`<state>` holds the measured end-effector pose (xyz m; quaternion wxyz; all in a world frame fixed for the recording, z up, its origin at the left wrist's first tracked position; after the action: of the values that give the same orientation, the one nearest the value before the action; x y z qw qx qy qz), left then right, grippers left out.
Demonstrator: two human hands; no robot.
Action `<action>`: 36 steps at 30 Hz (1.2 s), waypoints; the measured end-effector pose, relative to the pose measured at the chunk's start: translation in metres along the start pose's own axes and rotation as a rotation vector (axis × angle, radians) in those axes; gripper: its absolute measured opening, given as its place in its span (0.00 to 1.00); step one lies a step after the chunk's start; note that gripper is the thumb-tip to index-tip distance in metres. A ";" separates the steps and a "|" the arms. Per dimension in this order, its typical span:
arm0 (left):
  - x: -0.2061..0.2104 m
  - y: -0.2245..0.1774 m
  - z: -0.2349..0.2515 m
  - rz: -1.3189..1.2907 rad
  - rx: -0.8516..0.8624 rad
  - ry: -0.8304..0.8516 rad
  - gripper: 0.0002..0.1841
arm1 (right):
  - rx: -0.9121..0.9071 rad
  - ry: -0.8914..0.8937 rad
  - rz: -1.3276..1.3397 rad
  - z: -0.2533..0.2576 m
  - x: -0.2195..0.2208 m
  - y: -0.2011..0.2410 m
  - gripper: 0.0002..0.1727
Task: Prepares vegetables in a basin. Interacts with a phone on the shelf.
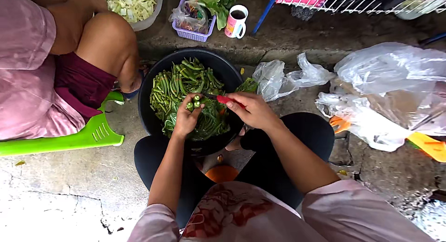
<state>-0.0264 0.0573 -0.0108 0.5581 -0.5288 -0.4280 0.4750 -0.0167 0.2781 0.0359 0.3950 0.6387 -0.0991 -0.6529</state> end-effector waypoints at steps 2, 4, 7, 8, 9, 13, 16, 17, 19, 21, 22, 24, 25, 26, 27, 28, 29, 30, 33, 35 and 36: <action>0.000 0.001 0.000 -0.024 0.000 0.013 0.18 | -0.014 -0.004 0.024 0.000 0.002 -0.003 0.25; 0.000 0.002 0.000 -0.039 -0.011 0.026 0.19 | -0.019 0.008 0.079 0.002 0.005 -0.008 0.24; -0.001 0.006 -0.002 -0.043 -0.042 0.060 0.18 | -0.008 0.013 0.207 0.001 0.013 -0.026 0.22; 0.000 0.007 -0.002 -0.032 -0.061 0.072 0.18 | 0.004 0.012 0.246 0.000 0.015 -0.031 0.21; 0.002 0.009 -0.002 -0.029 -0.073 0.081 0.18 | 0.018 0.016 0.277 -0.001 0.017 -0.034 0.20; 0.004 0.009 -0.005 -0.089 -0.133 0.092 0.19 | 0.124 0.068 0.305 -0.012 0.023 -0.052 0.20; -0.003 0.007 -0.006 -0.136 -0.143 0.045 0.19 | 0.253 0.109 0.259 -0.020 0.033 -0.069 0.19; -0.003 0.008 -0.006 -0.151 -0.152 0.021 0.19 | 0.318 0.144 0.236 -0.021 0.037 -0.073 0.19; -0.001 0.009 -0.004 -0.236 -0.177 -0.026 0.20 | 0.470 0.249 0.157 -0.019 0.044 -0.083 0.22; -0.003 0.009 -0.003 -0.364 -0.207 -0.074 0.23 | 0.593 0.361 0.060 -0.017 0.054 -0.094 0.27; -0.006 0.008 -0.005 -0.441 -0.213 -0.106 0.23 | 0.635 0.389 0.027 -0.019 0.058 -0.097 0.28; -0.016 0.003 -0.005 -0.602 -0.190 -0.179 0.19 | 0.701 0.391 -0.008 -0.016 0.062 -0.101 0.31; -0.021 0.001 -0.006 -0.680 -0.171 -0.219 0.17 | 0.739 0.395 -0.019 -0.015 0.065 -0.101 0.32; -0.026 -0.001 -0.006 -0.755 -0.149 -0.245 0.15 | 0.774 0.394 -0.019 -0.012 0.069 -0.102 0.34; -0.031 -0.002 -0.007 -0.822 -0.133 -0.264 0.13 | 0.806 0.386 -0.003 -0.011 0.075 -0.104 0.35; -0.036 -0.002 -0.008 -0.891 -0.123 -0.284 0.10 | 0.836 0.381 0.028 -0.010 0.083 -0.108 0.36; -0.039 -0.002 -0.009 -0.943 -0.119 -0.294 0.08 | 0.864 0.380 0.061 -0.010 0.093 -0.111 0.36; -0.041 -0.003 -0.010 -0.983 -0.118 -0.296 0.06 | 0.892 0.381 0.089 -0.010 0.103 -0.116 0.35; -0.044 -0.007 -0.011 -1.052 -0.113 -0.260 0.02 | 0.968 0.363 0.148 -0.014 0.139 -0.131 0.29; -0.045 -0.009 -0.011 -1.042 -0.099 -0.215 0.02 | 1.033 0.324 0.243 -0.019 0.165 -0.130 0.23; -0.045 -0.009 -0.011 -1.034 -0.094 -0.199 0.03 | 1.059 0.326 0.301 -0.022 0.177 -0.122 0.21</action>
<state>-0.0234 0.0116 -0.0017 0.6518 -0.2254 -0.7049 0.1657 -0.0216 0.2548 -0.1789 0.1201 0.8208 -0.4400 -0.3439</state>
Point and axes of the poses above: each hand's wrist, its own z-axis towards the middle knuckle, its own x-axis out of the palm, y = z × x, the point moved 4 cm from there along z, towards the middle knuckle, and after that the axes turned 2 degrees about -z, right-handed, at the moved point
